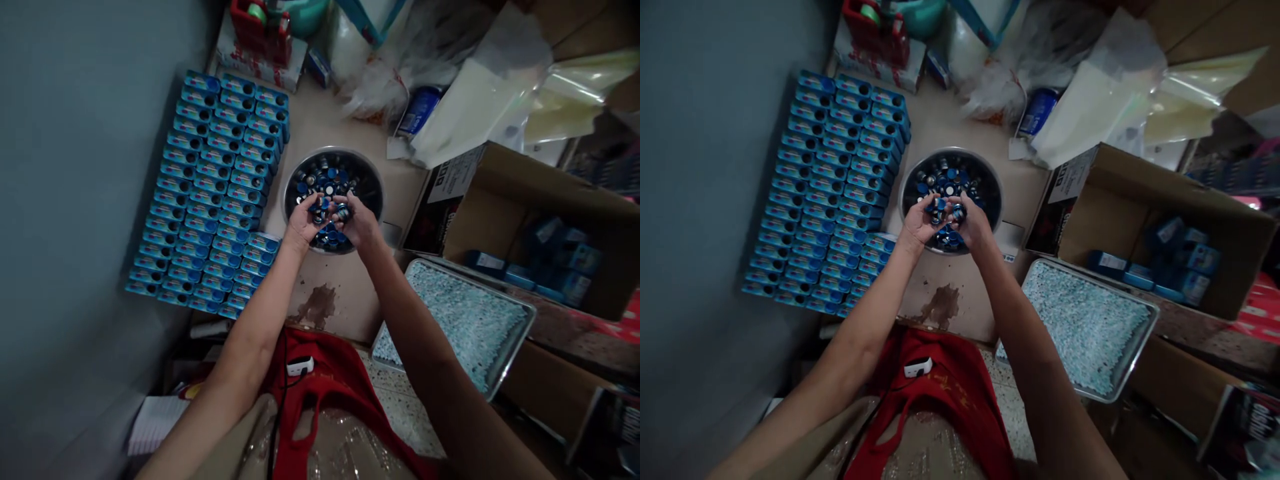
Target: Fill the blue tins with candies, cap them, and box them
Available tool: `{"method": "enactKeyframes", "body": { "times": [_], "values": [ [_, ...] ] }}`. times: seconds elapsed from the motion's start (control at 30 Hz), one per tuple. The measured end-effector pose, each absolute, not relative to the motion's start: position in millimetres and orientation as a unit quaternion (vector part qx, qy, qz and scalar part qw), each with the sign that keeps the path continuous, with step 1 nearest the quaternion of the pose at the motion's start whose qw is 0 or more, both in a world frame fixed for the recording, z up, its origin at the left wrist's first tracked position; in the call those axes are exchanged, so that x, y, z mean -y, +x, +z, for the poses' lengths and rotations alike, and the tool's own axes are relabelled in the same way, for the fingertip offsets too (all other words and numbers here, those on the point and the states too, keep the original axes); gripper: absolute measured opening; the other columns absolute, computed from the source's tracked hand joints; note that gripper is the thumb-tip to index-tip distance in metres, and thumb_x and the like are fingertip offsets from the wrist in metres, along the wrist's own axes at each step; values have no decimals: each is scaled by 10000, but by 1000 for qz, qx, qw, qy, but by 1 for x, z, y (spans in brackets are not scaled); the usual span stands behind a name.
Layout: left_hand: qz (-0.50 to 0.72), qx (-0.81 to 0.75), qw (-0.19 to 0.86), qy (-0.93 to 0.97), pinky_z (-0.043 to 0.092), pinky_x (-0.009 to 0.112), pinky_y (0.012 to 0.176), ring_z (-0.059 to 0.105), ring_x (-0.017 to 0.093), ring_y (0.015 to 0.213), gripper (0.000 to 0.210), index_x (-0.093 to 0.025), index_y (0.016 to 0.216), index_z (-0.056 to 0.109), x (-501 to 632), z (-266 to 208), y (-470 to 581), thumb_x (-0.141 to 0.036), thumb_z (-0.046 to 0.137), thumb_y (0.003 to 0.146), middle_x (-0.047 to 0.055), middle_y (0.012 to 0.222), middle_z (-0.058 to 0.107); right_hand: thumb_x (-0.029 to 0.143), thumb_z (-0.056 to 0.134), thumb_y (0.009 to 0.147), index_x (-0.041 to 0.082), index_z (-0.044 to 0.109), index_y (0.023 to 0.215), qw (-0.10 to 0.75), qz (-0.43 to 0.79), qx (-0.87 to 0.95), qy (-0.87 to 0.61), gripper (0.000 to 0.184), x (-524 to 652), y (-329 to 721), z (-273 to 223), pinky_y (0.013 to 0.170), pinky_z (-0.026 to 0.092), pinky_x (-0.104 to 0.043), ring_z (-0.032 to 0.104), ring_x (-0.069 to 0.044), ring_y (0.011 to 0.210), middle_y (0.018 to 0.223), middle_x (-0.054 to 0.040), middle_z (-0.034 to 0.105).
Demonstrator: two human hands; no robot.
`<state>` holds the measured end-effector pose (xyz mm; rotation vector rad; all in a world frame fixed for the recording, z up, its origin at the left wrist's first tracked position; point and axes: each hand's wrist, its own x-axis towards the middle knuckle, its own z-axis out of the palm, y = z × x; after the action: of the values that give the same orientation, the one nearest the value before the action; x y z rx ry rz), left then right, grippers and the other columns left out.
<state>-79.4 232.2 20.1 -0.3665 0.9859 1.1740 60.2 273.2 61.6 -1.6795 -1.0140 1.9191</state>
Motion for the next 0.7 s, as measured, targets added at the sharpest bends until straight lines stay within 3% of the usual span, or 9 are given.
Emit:
{"method": "enactKeyframes", "body": {
  "times": [0.13, 0.23, 0.33, 0.47, 0.6, 0.7],
  "values": [
    [524, -454, 704, -153, 688, 406, 937, 816, 219, 875, 178, -219, 1179, 791, -226, 25, -82, -294, 723, 1032, 36, 930, 832, 453, 560, 1005, 240, 713, 1000, 206, 741, 320, -553, 262, -269, 65, 75, 682, 571, -287, 680, -175, 754, 928, -42, 738],
    [544, -443, 695, -159, 674, 359, 877, 799, 205, 842, 171, -209, 1147, 787, -225, 29, -79, -327, 716, 1046, 32, 882, 815, 384, 593, 931, 241, 744, 1108, 232, 714, 396, -529, 273, -257, 62, 83, 811, 618, -332, 738, -198, 875, 1060, -61, 785],
    [573, -421, 681, -174, 657, 374, 975, 811, 215, 954, 221, -197, 1145, 785, -225, 37, -68, -375, 671, 1078, 40, 917, 815, 324, 570, 938, 260, 763, 1158, 274, 594, 544, -525, 299, -239, 47, 89, 1004, 618, -419, 763, -240, 1083, 1202, -80, 808],
    [604, -395, 669, -177, 639, 445, 1083, 806, 290, 1186, 386, -179, 1314, 756, -221, 52, -55, -465, 581, 1122, 90, 1145, 832, 193, 546, 925, 284, 774, 985, 291, 403, 709, -500, 252, -214, 25, 94, 1179, 542, -477, 721, -273, 1286, 1219, -94, 812],
    [619, -356, 671, -201, 658, 415, 1046, 816, 275, 1161, 301, -181, 1228, 760, -211, 62, -56, -373, 541, 1148, 80, 1068, 822, 206, 627, 924, 283, 778, 942, 298, 365, 730, -495, 170, -201, 22, 93, 1165, 548, -484, 731, -285, 1251, 1172, -87, 822],
    [620, -343, 669, -225, 636, 352, 1052, 818, 220, 1076, 249, -168, 1037, 747, -205, 66, -58, -311, 570, 1138, 44, 910, 782, 310, 741, 919, 266, 794, 975, 348, 402, 684, -500, 89, -202, 27, 88, 1019, 608, -461, 765, -278, 1069, 1075, -69, 827]
  ]
}}
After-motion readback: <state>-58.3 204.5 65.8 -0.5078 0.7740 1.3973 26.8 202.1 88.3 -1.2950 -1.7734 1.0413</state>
